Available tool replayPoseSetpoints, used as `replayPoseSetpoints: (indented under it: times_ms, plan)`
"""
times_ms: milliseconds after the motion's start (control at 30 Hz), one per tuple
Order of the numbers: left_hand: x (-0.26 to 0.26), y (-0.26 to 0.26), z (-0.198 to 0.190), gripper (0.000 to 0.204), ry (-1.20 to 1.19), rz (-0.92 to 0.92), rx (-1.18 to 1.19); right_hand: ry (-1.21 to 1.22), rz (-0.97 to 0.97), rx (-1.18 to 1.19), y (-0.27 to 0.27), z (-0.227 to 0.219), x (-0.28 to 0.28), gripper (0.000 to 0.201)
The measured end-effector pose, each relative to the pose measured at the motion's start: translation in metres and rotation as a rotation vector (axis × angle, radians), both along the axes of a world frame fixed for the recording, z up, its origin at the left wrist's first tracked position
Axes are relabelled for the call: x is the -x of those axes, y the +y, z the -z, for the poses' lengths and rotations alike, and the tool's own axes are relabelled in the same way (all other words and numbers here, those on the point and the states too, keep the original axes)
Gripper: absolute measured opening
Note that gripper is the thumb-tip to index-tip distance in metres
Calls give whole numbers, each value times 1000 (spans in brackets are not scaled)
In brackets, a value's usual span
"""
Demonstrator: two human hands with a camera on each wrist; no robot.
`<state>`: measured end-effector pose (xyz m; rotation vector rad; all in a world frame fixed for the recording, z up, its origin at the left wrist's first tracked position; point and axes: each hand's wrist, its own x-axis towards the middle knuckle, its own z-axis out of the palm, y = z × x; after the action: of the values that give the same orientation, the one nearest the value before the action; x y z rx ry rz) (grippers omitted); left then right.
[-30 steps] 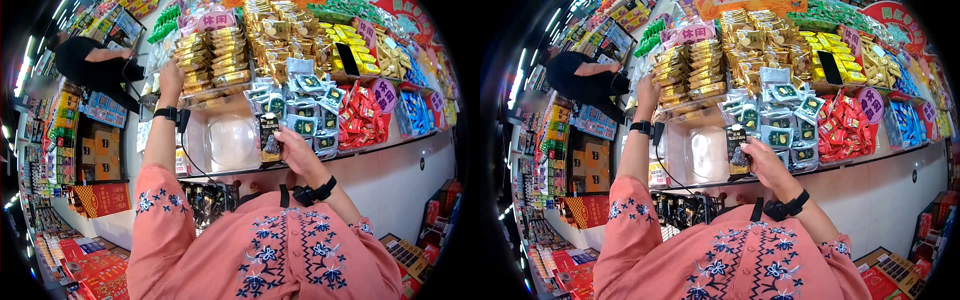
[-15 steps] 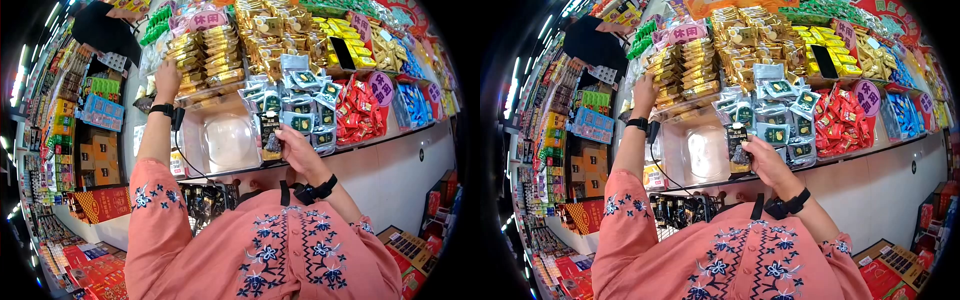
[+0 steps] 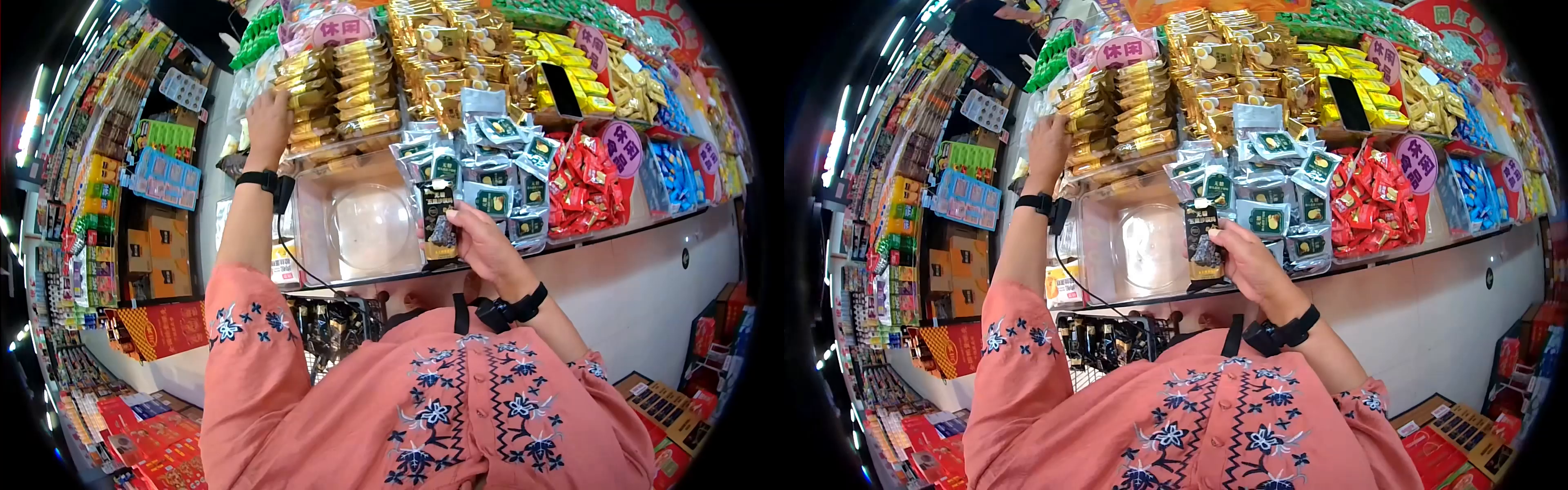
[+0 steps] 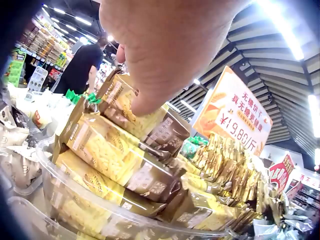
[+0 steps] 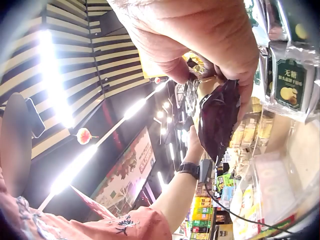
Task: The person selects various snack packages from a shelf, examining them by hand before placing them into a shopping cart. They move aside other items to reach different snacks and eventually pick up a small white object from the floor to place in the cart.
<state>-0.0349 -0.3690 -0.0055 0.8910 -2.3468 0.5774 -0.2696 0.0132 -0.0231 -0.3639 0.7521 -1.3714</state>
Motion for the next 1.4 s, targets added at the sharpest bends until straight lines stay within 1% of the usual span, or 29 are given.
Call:
replayPoseSetpoints:
  times_ms: [100,133,167,233,267,300,333,367,433,467,500,533,600,733,867,967,1100,1200,1300,1400]
  plan:
    - [-7,26,-21,29,110,0,-56,-6,3,10,-3,-7,-1,29]
    - [-13,32,-21,26,233,44,-176,-11,1,16,-5,-9,0,29]
    - [-17,43,-22,26,433,91,-498,-18,-1,23,-7,-10,-1,28]
    - [-22,86,-23,27,834,184,-1143,-23,-37,46,-12,-10,1,28]
    - [-18,121,-35,28,958,160,-1310,-25,-58,53,-15,-10,1,28]
    - [-15,154,-43,29,1085,131,-1480,-17,-33,41,-18,-12,-2,29]
    - [-21,169,-33,28,1135,216,-1581,-15,-42,48,-21,-13,-3,29]
    - [-17,192,-31,31,1200,203,-1609,-12,-51,52,-23,-15,-3,29]
    - [-8,236,-40,35,1308,208,-1641,-2,-59,77,-27,-21,-5,29]
    - [-12,247,-32,37,1313,224,-1656,13,-66,73,-28,-24,-6,28]
    - [-15,257,-27,39,1299,194,-1665,27,-75,74,-30,-25,-7,28]
    - [-15,268,-24,40,1341,193,-1670,24,-91,80,-32,-25,-8,29]
    - [-9,289,-30,42,1411,169,-1662,22,-123,84,-34,-25,-10,30]
    - [-18,304,-25,46,1387,157,-1669,20,-151,71,-34,-25,-17,32]
    - [-18,315,-26,50,1439,135,-1648,22,-170,81,-34,-23,-19,32]
    - [-13,323,-30,39,1443,111,-1622,18,-179,81,-33,-22,-20,32]
    - [-10,328,-29,43,1427,120,-1601,10,-184,87,-32,-24,-22,31]
    - [-9,329,-29,42,1428,133,-1600,-5,-196,93,-32,-26,-22,32]
    - [-8,326,-25,41,1457,107,-1598,-6,-200,81,-32,-26,-21,32]
    - [1,327,-40,46,1660,146,-1667,-4,-206,75,-33,-26,-20,32]
